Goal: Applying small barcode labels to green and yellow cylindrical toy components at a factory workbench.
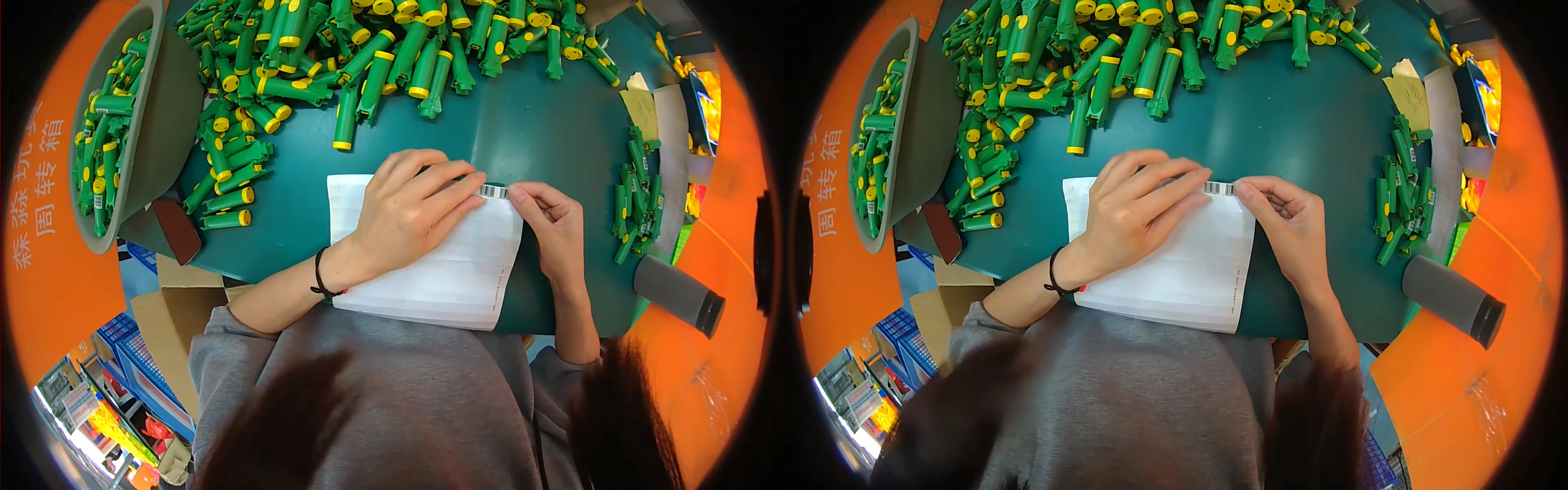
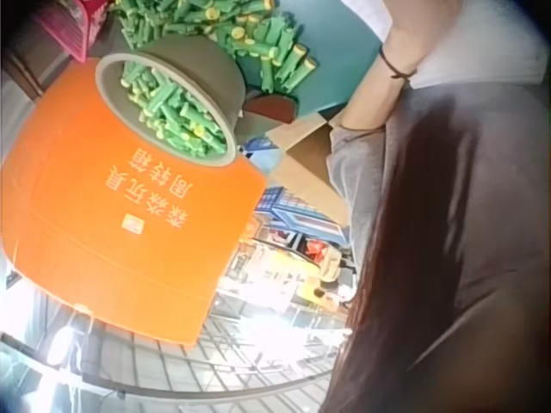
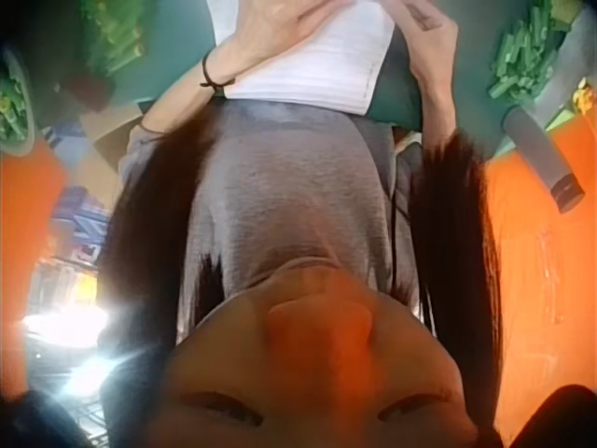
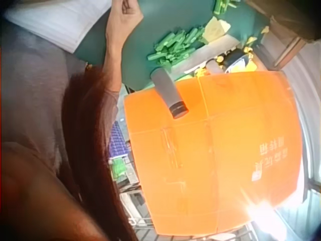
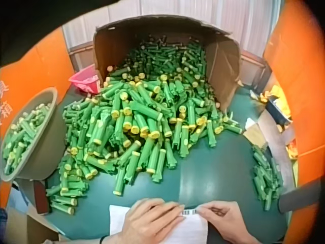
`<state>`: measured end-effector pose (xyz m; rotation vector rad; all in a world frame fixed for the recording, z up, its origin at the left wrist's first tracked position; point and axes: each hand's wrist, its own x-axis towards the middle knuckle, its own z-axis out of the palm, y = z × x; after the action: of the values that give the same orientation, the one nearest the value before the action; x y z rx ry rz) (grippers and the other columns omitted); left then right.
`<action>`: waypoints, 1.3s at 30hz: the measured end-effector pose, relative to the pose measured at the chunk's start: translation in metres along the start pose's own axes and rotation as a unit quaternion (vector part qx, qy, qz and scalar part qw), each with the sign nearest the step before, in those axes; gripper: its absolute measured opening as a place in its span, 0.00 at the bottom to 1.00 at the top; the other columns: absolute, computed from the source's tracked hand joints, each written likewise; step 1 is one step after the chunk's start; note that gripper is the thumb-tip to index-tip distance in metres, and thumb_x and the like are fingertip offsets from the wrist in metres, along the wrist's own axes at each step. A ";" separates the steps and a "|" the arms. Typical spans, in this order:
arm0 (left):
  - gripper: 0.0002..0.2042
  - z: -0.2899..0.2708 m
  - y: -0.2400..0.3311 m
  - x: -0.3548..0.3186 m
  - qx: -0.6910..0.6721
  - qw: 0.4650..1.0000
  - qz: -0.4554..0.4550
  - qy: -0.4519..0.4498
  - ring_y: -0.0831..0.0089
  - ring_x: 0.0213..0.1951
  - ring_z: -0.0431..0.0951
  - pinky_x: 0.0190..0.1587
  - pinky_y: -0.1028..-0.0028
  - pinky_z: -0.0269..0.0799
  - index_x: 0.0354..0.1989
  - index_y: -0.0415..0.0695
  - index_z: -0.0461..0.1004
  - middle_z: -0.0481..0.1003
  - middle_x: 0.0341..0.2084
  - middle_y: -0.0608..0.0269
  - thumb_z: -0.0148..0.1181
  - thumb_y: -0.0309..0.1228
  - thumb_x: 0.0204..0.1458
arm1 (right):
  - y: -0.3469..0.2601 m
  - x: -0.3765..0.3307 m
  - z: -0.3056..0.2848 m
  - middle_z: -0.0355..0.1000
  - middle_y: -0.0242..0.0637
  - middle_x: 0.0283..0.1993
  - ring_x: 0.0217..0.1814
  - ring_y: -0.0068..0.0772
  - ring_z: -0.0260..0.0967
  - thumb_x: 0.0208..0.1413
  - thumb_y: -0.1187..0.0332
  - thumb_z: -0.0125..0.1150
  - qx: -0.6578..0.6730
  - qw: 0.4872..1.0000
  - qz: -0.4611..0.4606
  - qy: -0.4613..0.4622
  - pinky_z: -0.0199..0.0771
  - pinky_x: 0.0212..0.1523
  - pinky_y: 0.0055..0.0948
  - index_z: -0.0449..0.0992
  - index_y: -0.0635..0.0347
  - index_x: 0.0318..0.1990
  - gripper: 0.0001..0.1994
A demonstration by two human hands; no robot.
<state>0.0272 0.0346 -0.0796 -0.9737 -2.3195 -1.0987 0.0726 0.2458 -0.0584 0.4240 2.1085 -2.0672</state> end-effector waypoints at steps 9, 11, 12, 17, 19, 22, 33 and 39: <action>0.13 -0.002 0.002 -0.005 0.145 0.985 0.095 -0.016 0.69 0.45 0.74 0.50 0.65 0.68 0.43 0.45 0.80 0.77 0.43 0.67 0.66 0.31 0.48 | -0.002 -0.003 0.003 0.77 0.30 0.35 0.37 0.15 0.71 0.60 0.73 0.64 -0.008 1.000 -0.017 0.008 0.70 0.41 0.16 0.81 0.69 0.41 0.08; 0.14 0.003 0.005 -0.007 0.141 0.986 0.089 -0.029 0.69 0.45 0.74 0.50 0.65 0.68 0.43 0.44 0.80 0.77 0.44 0.67 0.66 0.31 0.48 | -0.001 -0.004 0.005 0.77 0.30 0.35 0.37 0.15 0.71 0.60 0.73 0.63 -0.003 1.000 -0.018 0.009 0.71 0.41 0.16 0.81 0.69 0.41 0.08; 0.14 0.005 0.006 -0.009 0.135 0.986 0.083 -0.041 0.69 0.45 0.74 0.50 0.65 0.67 0.43 0.44 0.80 0.77 0.45 0.66 0.66 0.31 0.48 | 0.000 -0.005 0.006 0.77 0.30 0.35 0.37 0.15 0.71 0.60 0.73 0.63 0.006 1.000 -0.021 0.002 0.70 0.40 0.16 0.81 0.69 0.41 0.08; 0.13 0.005 0.005 -0.009 0.082 0.994 0.067 -0.008 0.69 0.43 0.75 0.48 0.65 0.69 0.42 0.43 0.80 0.78 0.42 0.67 0.66 0.30 0.47 | 0.000 -0.005 0.003 0.77 0.30 0.35 0.37 0.15 0.71 0.60 0.73 0.63 -0.002 1.000 -0.020 0.004 0.70 0.40 0.16 0.81 0.69 0.41 0.07; 0.12 0.005 0.004 -0.009 0.068 0.995 0.068 0.004 0.69 0.42 0.75 0.47 0.65 0.69 0.41 0.43 0.80 0.78 0.41 0.67 0.66 0.29 0.47 | 0.000 -0.005 0.003 0.77 0.30 0.35 0.37 0.15 0.71 0.60 0.73 0.63 0.000 1.000 -0.028 0.004 0.70 0.40 0.16 0.81 0.69 0.41 0.07; 0.11 0.003 0.002 -0.008 0.069 0.994 0.082 0.010 0.68 0.40 0.75 0.45 0.65 0.70 0.38 0.44 0.80 0.79 0.39 0.68 0.68 0.29 0.44 | 0.000 -0.004 0.003 0.76 0.29 0.35 0.36 0.14 0.70 0.60 0.73 0.63 -0.006 1.000 -0.024 0.006 0.70 0.40 0.16 0.81 0.70 0.41 0.08; 0.09 0.003 -0.003 0.000 -0.159 0.982 -0.089 0.048 0.60 0.36 0.76 0.37 0.68 0.72 0.35 0.39 0.77 0.77 0.33 0.58 0.68 0.20 0.46 | -0.022 0.088 -0.033 0.73 0.33 0.44 0.37 0.19 0.65 0.55 0.65 0.69 -0.329 0.888 -0.267 0.177 0.66 0.38 0.19 0.80 0.61 0.46 0.13; 0.10 0.002 -0.010 0.001 -0.180 0.981 -0.047 0.059 0.60 0.35 0.77 0.36 0.70 0.73 0.36 0.38 0.77 0.77 0.32 0.58 0.68 0.18 0.45 | -0.011 0.168 -0.076 0.75 0.33 0.37 0.35 0.23 0.68 0.51 0.57 0.72 -0.466 0.783 -0.338 0.238 0.68 0.39 0.22 0.79 0.61 0.49 0.22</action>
<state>0.0192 0.0320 -0.0856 -0.8976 -2.1332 -1.6098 -0.0836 0.3367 -0.0973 0.0013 3.6096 -0.7891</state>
